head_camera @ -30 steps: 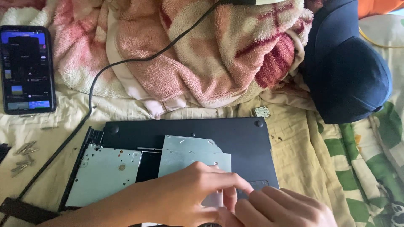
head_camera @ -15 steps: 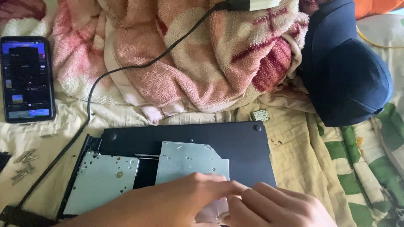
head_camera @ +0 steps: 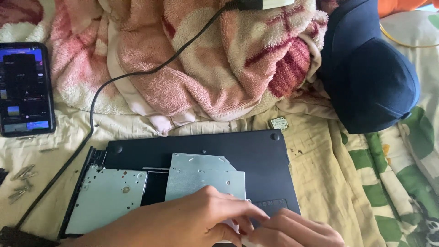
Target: Removing the optical drive from a laptop using a small plastic prying tool.
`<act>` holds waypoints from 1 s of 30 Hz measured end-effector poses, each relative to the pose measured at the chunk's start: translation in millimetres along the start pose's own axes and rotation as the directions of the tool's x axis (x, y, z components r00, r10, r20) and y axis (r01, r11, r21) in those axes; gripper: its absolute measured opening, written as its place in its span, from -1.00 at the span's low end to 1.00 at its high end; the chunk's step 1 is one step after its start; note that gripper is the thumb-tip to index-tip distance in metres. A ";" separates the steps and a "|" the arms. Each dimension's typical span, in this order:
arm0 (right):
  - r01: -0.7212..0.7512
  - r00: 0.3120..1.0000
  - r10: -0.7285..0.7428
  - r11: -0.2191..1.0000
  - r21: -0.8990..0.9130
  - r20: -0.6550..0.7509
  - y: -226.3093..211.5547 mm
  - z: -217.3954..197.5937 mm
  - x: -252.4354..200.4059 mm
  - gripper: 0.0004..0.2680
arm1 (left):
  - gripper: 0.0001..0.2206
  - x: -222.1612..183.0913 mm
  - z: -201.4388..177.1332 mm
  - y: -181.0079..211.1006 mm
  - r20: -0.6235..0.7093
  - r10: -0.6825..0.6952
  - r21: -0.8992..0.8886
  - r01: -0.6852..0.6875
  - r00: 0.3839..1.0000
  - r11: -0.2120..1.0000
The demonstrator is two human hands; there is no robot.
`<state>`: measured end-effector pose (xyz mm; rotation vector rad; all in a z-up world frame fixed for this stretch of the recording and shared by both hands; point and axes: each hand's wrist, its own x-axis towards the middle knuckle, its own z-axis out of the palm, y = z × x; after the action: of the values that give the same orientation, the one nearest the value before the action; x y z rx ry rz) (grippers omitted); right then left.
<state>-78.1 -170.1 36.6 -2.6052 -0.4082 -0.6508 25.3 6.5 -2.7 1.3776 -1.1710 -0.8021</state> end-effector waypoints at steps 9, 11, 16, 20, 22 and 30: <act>0.263 0.946 -0.236 0.959 -0.102 0.224 10.7 10.3 -15.9 -0.79 | -0.55 -3.6 -0.7 23.3 -0.006 -0.151 0.023 0.151 0.989 0.988; 0.194 0.981 -0.191 0.969 -0.155 0.033 -3.0 17.2 -7.5 -0.79 | -0.80 -2.5 2.7 18.9 0.014 -0.157 0.017 0.157 0.987 0.987; 0.090 0.994 -0.077 0.983 -0.159 0.081 -11.3 14.3 -6.0 -0.70 | -0.71 -3.4 8.4 -1.1 -0.084 -0.155 0.039 0.159 0.984 0.987; 0.035 0.999 -0.032 0.963 -0.266 0.016 -8.1 18.4 -11.8 -0.73 | -0.67 -2.0 6.5 3.4 -0.049 -0.150 0.053 0.152 0.988 0.987; 0.005 0.999 -0.020 0.958 -0.285 -0.050 -11.5 23.1 -9.4 -0.73 | -0.73 -3.4 6.6 4.2 -0.034 -0.093 0.044 0.094 0.995 0.995; -0.189 0.971 0.134 0.937 -0.293 -0.200 -20.9 38.2 -17.7 -0.67 | -0.82 -2.6 6.0 -7.4 0.037 0.053 -0.021 -0.052 0.998 0.998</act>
<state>-86.5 -137.4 3.9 -2.8013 -0.0339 -0.9451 20.4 6.5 -11.3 1.3151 -1.2199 -0.8036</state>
